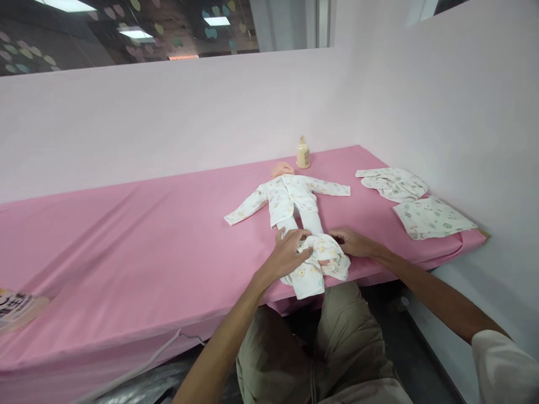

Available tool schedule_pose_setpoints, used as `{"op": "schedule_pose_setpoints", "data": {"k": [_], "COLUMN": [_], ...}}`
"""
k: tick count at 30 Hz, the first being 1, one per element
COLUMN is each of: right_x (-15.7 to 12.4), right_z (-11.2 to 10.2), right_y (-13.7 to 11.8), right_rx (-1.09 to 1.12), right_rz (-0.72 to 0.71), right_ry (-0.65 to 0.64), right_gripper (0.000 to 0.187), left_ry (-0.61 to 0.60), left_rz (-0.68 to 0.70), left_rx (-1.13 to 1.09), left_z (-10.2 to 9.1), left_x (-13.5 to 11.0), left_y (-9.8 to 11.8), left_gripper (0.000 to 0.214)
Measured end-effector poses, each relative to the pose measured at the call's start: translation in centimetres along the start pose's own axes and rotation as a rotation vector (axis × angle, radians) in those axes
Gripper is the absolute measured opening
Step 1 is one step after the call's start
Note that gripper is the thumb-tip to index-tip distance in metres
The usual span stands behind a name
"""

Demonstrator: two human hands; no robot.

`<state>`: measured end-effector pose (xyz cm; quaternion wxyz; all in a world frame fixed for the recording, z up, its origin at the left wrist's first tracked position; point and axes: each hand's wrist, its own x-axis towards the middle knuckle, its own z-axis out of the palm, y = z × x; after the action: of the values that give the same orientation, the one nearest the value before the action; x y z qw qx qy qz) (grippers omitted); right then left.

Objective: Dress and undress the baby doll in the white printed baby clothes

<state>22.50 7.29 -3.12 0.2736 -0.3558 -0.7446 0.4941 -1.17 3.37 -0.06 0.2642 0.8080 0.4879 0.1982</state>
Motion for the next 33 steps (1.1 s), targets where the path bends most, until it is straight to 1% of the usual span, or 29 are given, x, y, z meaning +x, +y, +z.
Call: {"op": "schedule_pose_setpoints", "data": {"k": [2, 6, 9, 12, 15, 17, 19, 20, 23, 24, 25, 27, 29, 31, 33], "right_x": [0.3, 1.6, 2.8, 3.6, 3.5, 3.3, 3.4, 3.5, 4.3, 4.6, 5.1, 6.0, 7.1, 8.2, 9.0], "right_z": [-0.2, -0.7, -1.1, -1.2, -1.2, -1.4, -1.8, -2.0, -2.1, -1.9, -1.6, -0.5, 0.5, 1.3, 1.6], "right_y": [0.3, 0.7, 0.7, 0.4, 0.2, 0.2, -0.1, -0.5, -2.5, -3.4, -4.4, -6.1, -7.3, -8.0, -8.4], "right_rx": [-0.052, -0.184, -0.220, -0.306, -0.385, -0.368, -0.334, -0.304, -0.188, -0.175, -0.187, -0.279, -0.395, -0.487, -0.556], "right_rz": [-0.016, -0.053, -0.032, -0.065, -0.140, -0.144, -0.126, -0.104, -0.018, 0.001, 0.009, 0.003, -0.001, 0.013, 0.019], "right_ry": [0.027, 0.094, 0.066, 0.018, 0.045, 0.050, 0.041, 0.052, 0.090, 0.061, 0.004, -0.167, -0.305, -0.390, -0.470], "right_gripper": [0.014, 0.017, 0.017, 0.010, 0.011, 0.009, 0.008, 0.011, 0.024, 0.026, 0.027, 0.025, 0.030, 0.034, 0.032], "left_ry": [-0.004, -0.008, -0.025, -0.021, 0.026, 0.024, -0.004, -0.016, -0.040, -0.062, -0.089, -0.147, -0.197, -0.196, -0.138], "left_rz": [0.012, 0.021, 0.029, -0.027, -0.122, -0.170, -0.209, -0.230, -0.253, -0.242, -0.230, -0.212, -0.221, -0.235, -0.259], "left_rx": [-0.017, -0.048, -0.075, -0.153, -0.262, -0.310, -0.352, -0.372, -0.433, -0.474, -0.530, -0.659, -0.770, -0.872, -1.002], "left_z": [-0.1, -0.3, -0.7, -1.5, -2.5, -2.8, -2.7, -2.5, -1.8, -1.6, -1.7, -2.0, -2.5, -3.0, -3.4], "left_x": [-0.2, -0.4, -0.6, -1.7, -3.4, -4.5, -5.1, -5.2, -4.9, -4.7, -4.5, -4.1, -3.8, -3.5, -3.1], "left_y": [-0.2, -0.6, -0.7, -0.7, -1.0, -1.5, -1.9, -2.0, -2.0, -1.9, -1.9, -1.9, -2.2, -3.0, -3.8], "left_gripper": [0.037, 0.039, 0.036, 0.038, 0.041, 0.046, 0.054, 0.057, 0.049, 0.046, 0.044, 0.042, 0.043, 0.042, 0.036]}}
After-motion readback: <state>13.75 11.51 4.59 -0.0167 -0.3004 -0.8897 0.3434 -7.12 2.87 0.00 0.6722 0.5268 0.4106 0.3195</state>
